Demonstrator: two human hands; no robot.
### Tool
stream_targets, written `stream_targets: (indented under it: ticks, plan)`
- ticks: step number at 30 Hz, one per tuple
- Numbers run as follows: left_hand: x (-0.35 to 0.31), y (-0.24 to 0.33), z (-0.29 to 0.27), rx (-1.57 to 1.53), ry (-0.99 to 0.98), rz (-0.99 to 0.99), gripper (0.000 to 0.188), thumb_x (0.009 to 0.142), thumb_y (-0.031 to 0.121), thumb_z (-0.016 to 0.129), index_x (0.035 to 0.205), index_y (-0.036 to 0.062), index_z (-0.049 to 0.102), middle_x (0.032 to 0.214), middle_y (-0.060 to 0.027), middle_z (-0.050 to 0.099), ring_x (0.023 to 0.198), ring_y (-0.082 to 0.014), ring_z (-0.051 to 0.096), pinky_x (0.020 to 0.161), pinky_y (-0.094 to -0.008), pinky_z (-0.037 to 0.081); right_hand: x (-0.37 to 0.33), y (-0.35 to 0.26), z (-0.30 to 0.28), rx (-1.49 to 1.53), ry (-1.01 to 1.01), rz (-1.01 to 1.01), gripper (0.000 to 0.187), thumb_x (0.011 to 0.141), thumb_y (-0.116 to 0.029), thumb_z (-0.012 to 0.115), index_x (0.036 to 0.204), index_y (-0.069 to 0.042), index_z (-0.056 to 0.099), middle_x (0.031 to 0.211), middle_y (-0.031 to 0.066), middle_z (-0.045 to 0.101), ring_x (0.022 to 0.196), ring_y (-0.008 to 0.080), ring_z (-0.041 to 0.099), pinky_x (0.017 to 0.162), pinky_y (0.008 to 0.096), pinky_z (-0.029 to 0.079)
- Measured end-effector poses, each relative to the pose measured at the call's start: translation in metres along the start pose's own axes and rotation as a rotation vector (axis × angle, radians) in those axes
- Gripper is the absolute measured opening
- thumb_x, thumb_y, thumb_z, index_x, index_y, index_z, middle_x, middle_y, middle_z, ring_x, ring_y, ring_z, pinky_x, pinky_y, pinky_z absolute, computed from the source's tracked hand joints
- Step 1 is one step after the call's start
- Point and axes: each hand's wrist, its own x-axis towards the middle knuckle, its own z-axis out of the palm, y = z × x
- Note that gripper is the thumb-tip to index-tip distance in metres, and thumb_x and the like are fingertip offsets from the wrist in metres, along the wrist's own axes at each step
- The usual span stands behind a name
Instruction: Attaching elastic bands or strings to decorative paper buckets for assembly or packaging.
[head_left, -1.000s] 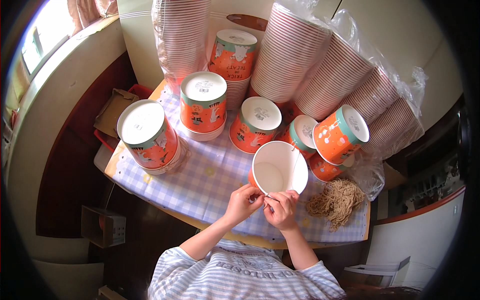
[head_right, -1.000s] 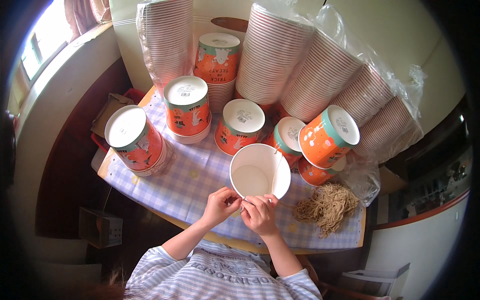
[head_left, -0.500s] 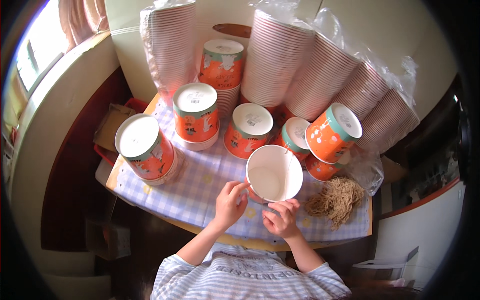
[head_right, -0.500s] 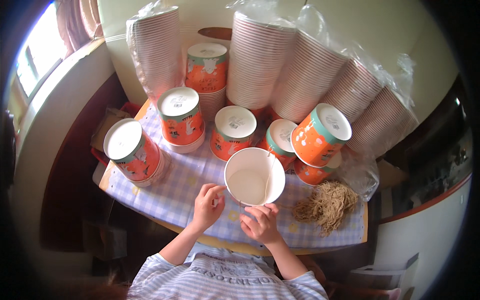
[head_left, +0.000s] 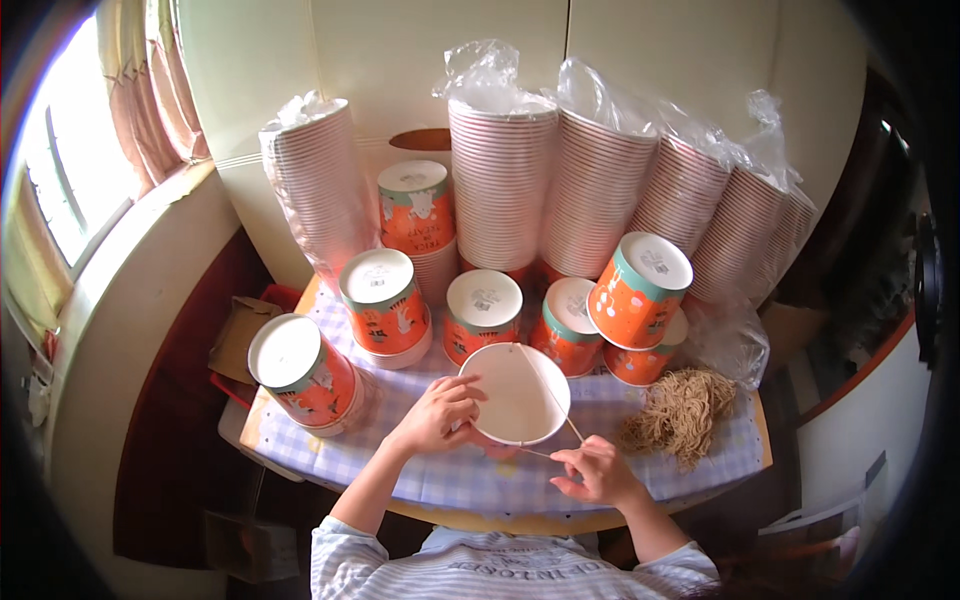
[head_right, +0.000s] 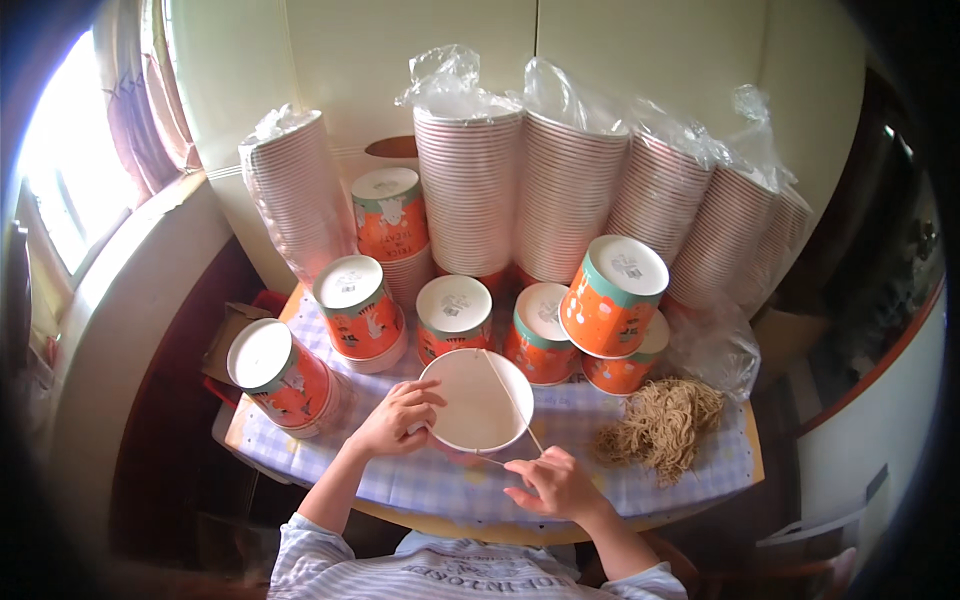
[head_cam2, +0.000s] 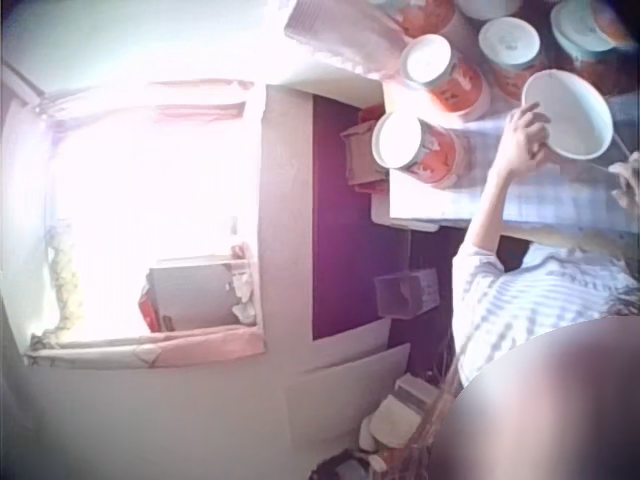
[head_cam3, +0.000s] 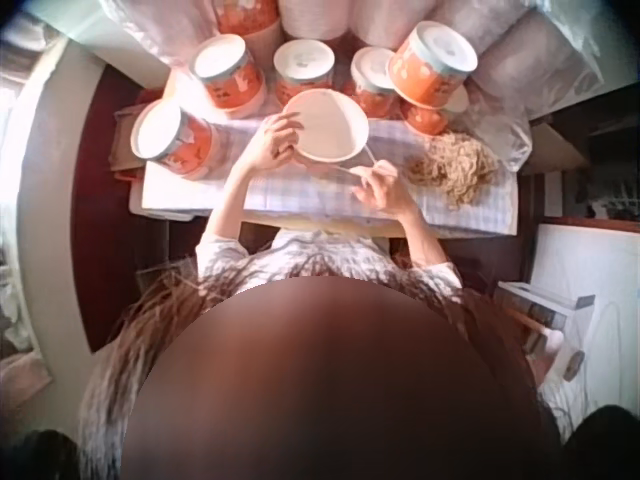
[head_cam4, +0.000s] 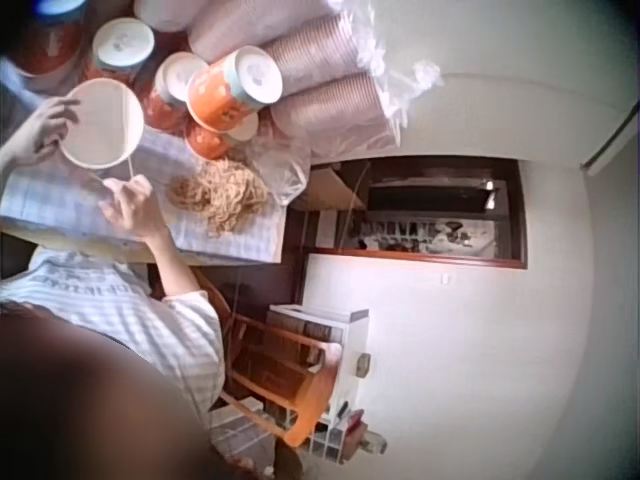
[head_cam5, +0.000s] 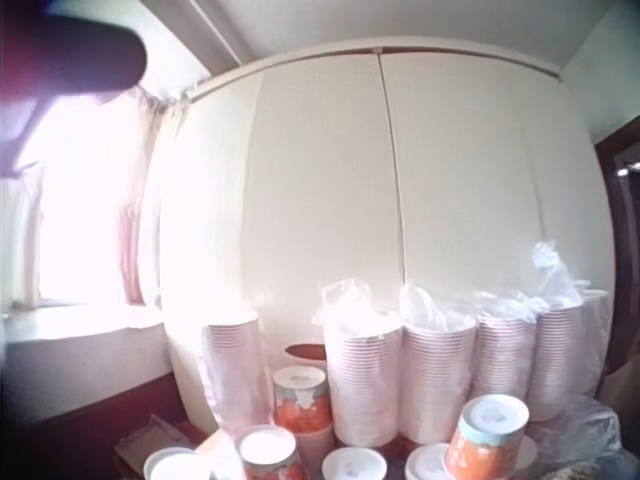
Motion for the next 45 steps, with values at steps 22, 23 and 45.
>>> stream_targets:
  ticks: [22, 23, 45]
  plan:
    - [-0.147, -0.069, -0.182, -0.677, 0.960, -0.768, 0.018, 0.093, 0.022, 0.042, 0.088, 0.0073, 0.051, 0.073, 0.0027, 0.051, 0.064, -0.0040, 0.047, 0.057, -0.0197, 0.040, 0.263, -0.058, 0.079, 0.486, -0.133, -0.092, 0.074, 0.070, -0.047, 0.068, 0.121, -0.002, 0.040, 0.089, 0.0120, 0.056, 0.075, 0.0173, 0.055, 0.067, 0.0301, 0.046]
    - [-0.152, -0.079, -0.184, -0.710, 0.965, -0.789, 0.018, 0.093, 0.021, 0.042, 0.088, 0.0069, 0.052, 0.072, 0.0021, 0.052, 0.062, -0.0045, 0.048, 0.056, -0.0199, 0.041, 0.279, -0.060, 0.085, 0.497, -0.182, -0.018, 0.070, 0.072, -0.045, 0.068, 0.119, 0.000, 0.041, 0.085, 0.0099, 0.056, 0.071, 0.0148, 0.056, 0.065, 0.0288, 0.046]
    - [-0.223, -0.126, -0.095, -0.688, 0.868, -0.931, 0.072, 0.086, 0.062, 0.028, 0.126, 0.0033, 0.042, 0.121, -0.0090, 0.050, 0.113, -0.0192, 0.042, 0.099, -0.0338, 0.027, 0.365, -0.037, 0.204, 0.685, -0.139, 0.357, 0.029, 0.081, -0.030, 0.058, 0.085, -0.002, 0.065, 0.073, 0.0136, 0.064, 0.063, 0.0200, 0.062, 0.060, 0.0304, 0.048]
